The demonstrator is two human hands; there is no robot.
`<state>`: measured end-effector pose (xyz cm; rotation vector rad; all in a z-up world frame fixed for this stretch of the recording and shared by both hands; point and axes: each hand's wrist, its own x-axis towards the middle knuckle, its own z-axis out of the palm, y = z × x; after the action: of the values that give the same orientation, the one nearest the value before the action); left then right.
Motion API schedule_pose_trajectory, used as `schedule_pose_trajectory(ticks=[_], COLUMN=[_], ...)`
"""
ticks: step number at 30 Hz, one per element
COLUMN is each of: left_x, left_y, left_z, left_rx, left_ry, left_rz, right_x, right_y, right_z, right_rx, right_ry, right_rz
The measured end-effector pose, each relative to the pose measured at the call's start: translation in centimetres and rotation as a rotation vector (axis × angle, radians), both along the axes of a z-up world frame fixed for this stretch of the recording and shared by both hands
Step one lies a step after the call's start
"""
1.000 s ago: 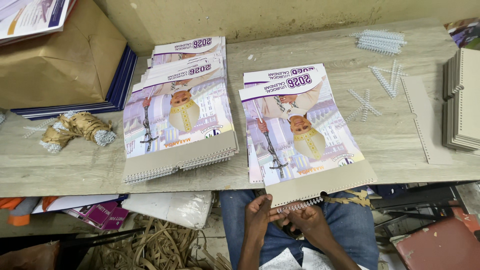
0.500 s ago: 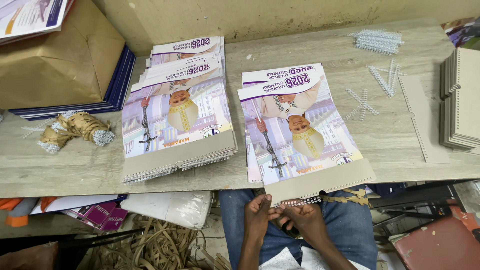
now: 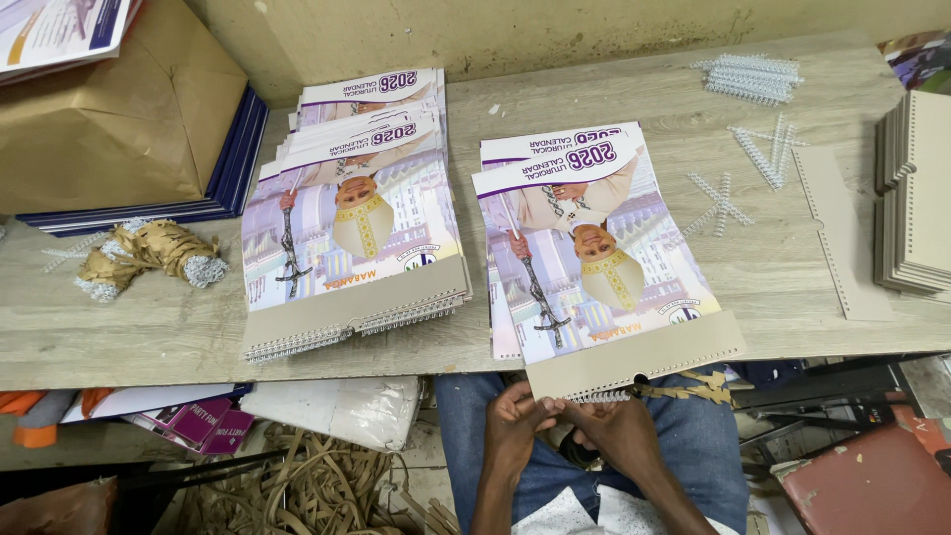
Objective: The person assembles wall calendars by inserting plastic spiral binding wires through pre-punched holes in the pages. They repeatedly pick up a wire, thread it through the holes, and secure it, then place the finished calendar onto a stack on the table.
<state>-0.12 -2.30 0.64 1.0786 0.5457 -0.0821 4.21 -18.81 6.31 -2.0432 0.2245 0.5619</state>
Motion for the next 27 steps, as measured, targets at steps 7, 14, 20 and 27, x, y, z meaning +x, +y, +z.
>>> schedule_pose_trajectory(ticks=[7,14,20,27], left_x=[0.1,0.6,0.5,1.1], left_y=[-0.6,-1.2,-2.1,-3.6], left_z=[0.9,2.5,1.2,0.4], left_rx=[0.153,0.137,0.105,-0.104], left_ry=[0.062,0.089,-0.039,0.224], left_rz=[-0.019,0.094,0.139,0.255], right_x=[1.3,2.7,3.1,4.1], right_y=[-2.8,-4.6,-4.6,-6.5], right_z=[-10.7,-9.3,-6.8,-3.2], right_rx=[0.888,0.815,0.632,0.457], right_ry=[0.117,0.069,0.032,0.153], right_rz=[-0.344,-0.340,-0.436,-0.186])
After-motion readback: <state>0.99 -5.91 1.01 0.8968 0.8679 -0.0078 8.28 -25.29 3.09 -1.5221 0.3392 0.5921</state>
